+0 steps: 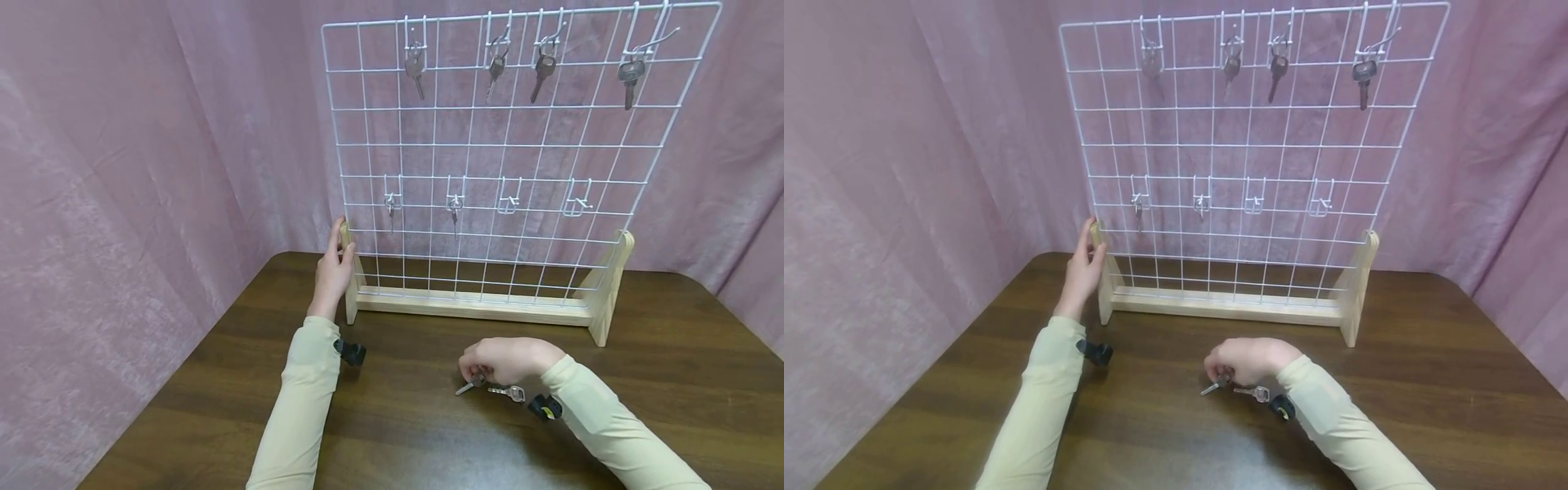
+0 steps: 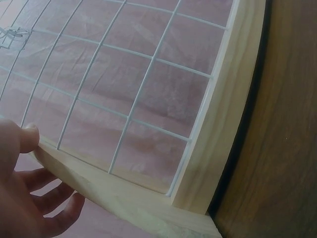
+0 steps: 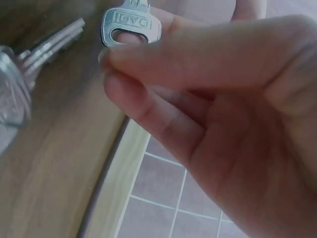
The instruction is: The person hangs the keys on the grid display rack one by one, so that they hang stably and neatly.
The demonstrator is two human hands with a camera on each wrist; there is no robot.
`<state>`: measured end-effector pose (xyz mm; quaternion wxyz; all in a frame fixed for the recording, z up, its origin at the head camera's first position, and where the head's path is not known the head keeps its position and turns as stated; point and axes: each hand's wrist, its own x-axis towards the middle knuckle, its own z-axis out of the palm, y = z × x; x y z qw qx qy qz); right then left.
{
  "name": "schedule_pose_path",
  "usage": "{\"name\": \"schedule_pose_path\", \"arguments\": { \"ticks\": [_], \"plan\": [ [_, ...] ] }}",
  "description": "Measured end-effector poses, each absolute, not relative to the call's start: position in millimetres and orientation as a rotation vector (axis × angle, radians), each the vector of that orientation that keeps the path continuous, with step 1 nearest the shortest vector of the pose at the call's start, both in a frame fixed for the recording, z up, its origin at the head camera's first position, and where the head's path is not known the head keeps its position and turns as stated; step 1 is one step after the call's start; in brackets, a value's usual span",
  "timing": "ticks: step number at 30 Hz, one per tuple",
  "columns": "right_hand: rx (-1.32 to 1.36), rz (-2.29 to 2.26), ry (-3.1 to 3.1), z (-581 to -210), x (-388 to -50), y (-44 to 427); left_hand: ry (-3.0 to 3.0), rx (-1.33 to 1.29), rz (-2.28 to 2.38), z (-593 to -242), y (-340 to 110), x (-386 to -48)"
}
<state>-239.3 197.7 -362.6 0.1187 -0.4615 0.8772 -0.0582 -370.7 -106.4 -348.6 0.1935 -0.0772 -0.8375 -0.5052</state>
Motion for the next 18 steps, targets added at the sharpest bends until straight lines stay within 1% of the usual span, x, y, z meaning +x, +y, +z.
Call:
{"name": "schedule_pose_path", "arguments": {
  "ticks": [11, 18],
  "plan": [
    [-1.457, -0.251, 2.625, -354, -240, 206, -2.360, -0.209, -1.405, -350, -105, -371],
    [-1.415, -0.251, 2.803, -343, -242, 211, -2.359, -0.207, -1.394, -350, -106, -373]
  ]
}}
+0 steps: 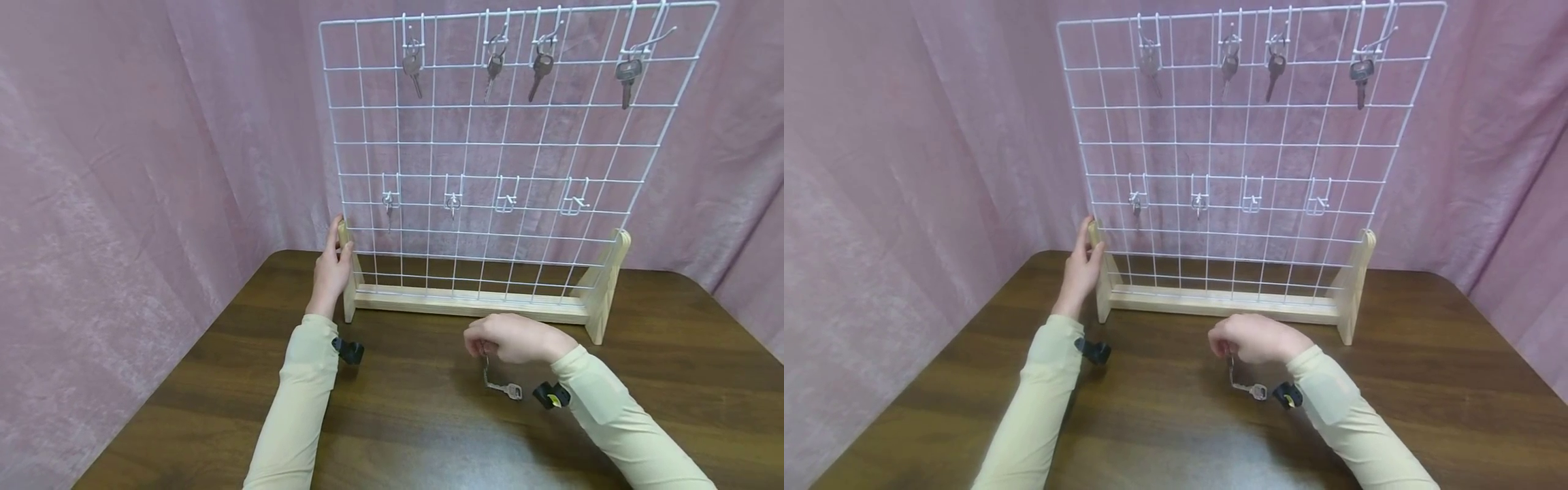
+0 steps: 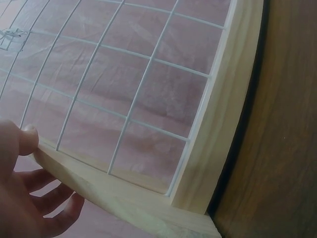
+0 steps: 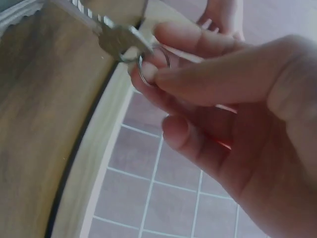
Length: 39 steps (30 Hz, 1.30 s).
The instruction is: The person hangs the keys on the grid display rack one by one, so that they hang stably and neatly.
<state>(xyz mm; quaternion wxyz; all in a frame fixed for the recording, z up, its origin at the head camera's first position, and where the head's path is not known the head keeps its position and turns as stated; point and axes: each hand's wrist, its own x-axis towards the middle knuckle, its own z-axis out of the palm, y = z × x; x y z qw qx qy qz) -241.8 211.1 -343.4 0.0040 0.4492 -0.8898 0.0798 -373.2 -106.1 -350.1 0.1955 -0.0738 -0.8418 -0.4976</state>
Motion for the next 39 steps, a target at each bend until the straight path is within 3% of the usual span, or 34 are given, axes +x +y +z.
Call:
{"name": "schedule_pose_path", "arguments": {
  "ticks": [11, 39],
  "plan": [
    [1.094, 0.383, -2.539, -323, -245, 219, -2.358, -0.208, -1.383, -350, -108, -374],
    [0.818, 0.582, -2.087, -260, -244, 236, -2.358, -0.220, -1.388, -349, -107, -373]
  ]
}}
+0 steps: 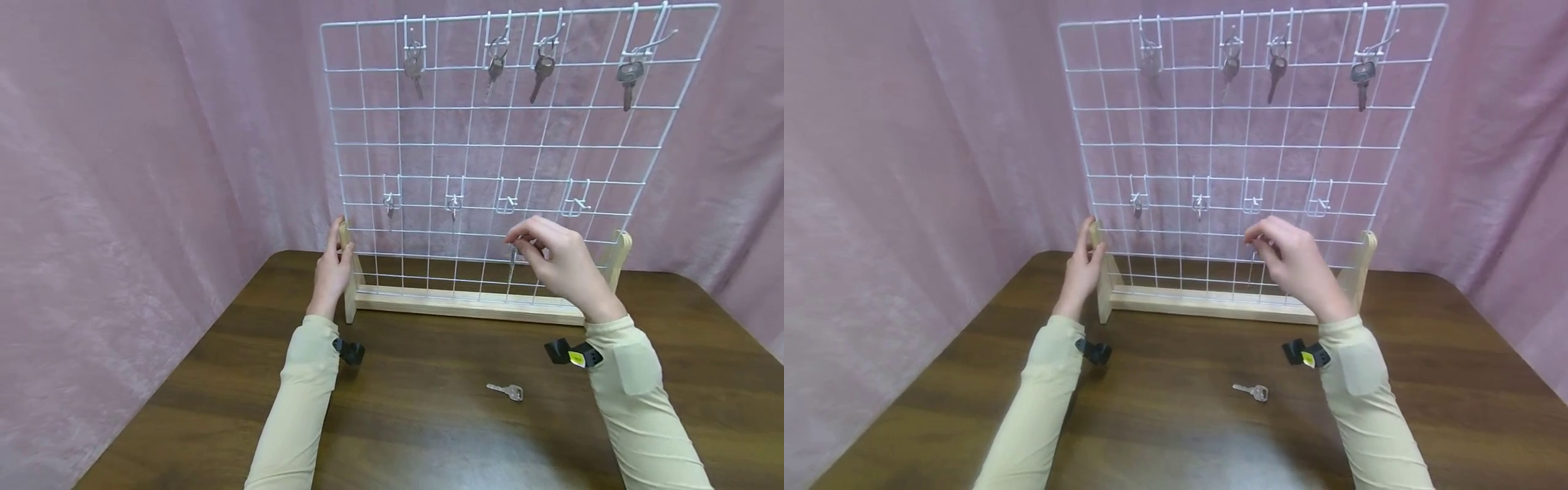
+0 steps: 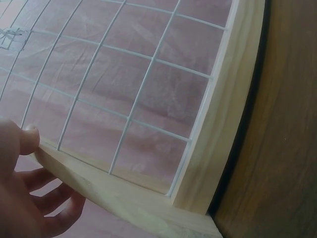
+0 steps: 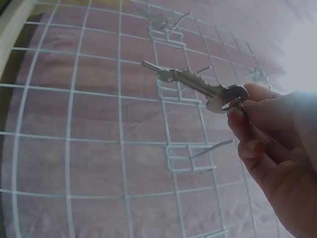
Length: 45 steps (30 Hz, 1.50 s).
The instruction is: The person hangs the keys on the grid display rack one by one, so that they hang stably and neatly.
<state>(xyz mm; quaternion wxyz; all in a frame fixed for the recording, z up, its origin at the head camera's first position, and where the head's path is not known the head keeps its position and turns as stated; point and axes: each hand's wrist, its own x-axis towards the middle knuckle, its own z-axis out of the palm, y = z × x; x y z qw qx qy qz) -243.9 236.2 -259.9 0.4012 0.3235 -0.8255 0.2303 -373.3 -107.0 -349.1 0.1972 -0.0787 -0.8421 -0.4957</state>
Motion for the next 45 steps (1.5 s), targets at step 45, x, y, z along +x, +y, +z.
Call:
{"name": "schedule_pose_path", "arguments": {
  "ticks": [45],
  "plan": [
    [0.750, 0.321, -2.243, -207, -283, 247, -2.360, -0.209, -1.439, -349, -106, -371]
  ]
}}
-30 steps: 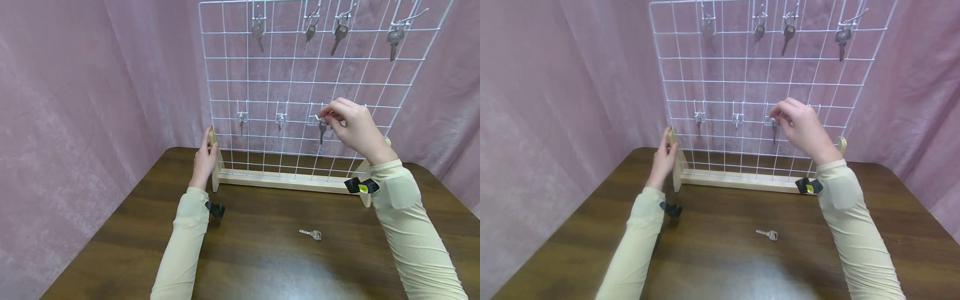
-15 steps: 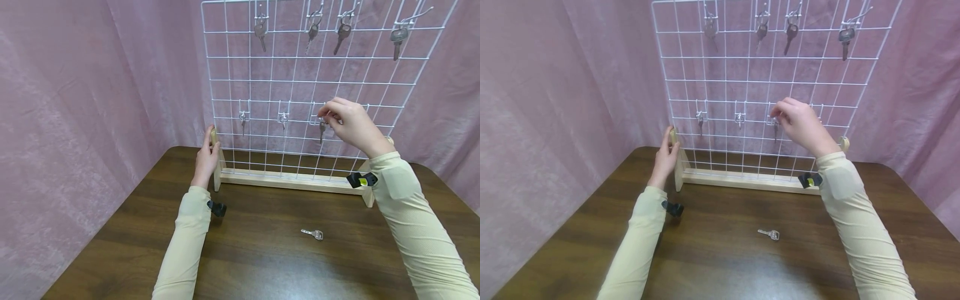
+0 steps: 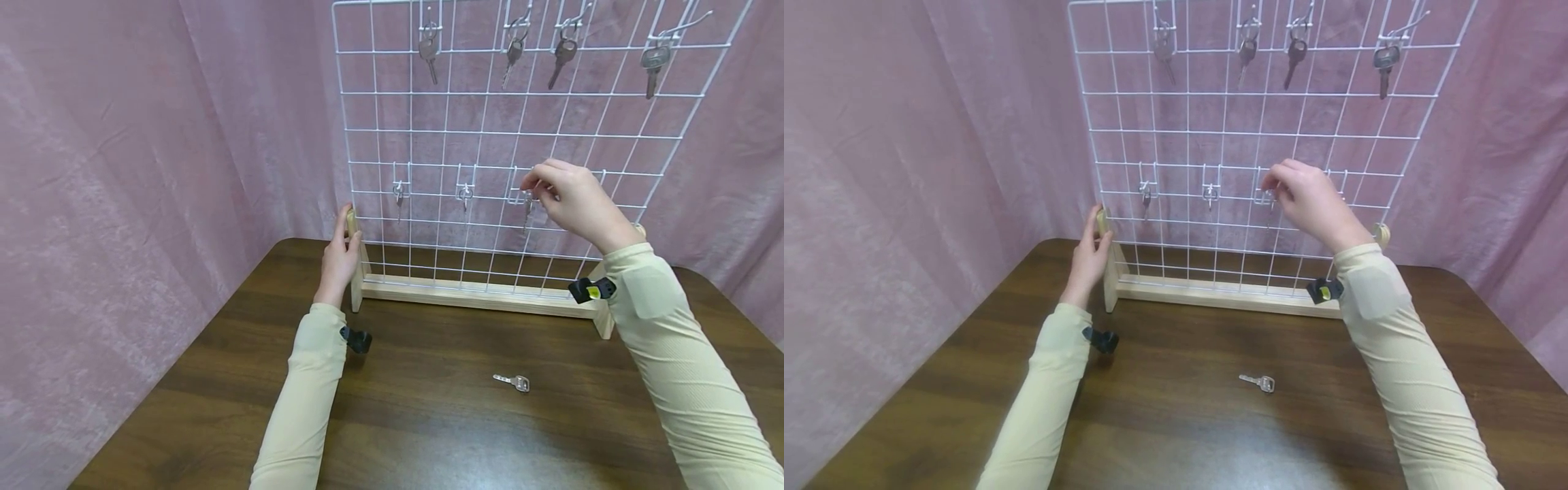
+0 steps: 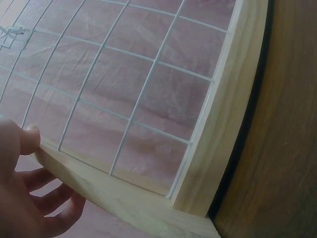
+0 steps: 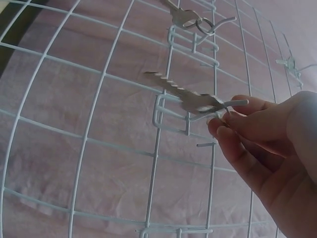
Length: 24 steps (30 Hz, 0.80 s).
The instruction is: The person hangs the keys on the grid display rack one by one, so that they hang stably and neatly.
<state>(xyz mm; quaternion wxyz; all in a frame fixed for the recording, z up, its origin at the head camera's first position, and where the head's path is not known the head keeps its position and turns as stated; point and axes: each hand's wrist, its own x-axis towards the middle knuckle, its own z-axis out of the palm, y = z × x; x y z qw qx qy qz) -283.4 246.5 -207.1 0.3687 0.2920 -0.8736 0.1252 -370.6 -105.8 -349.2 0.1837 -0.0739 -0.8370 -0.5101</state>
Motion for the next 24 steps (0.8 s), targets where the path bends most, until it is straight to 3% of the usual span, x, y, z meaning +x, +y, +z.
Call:
{"name": "schedule_pose_path", "arguments": {
  "ticks": [13, 24],
  "plan": [
    [0.682, 0.360, -2.258, -214, -268, 254, -2.356, -0.205, -1.444, -350, -105, -367],
    [0.794, 0.382, -2.247, -265, -239, 260, -2.359, -0.218, -1.413, -351, -107, -370]
  ]
}}
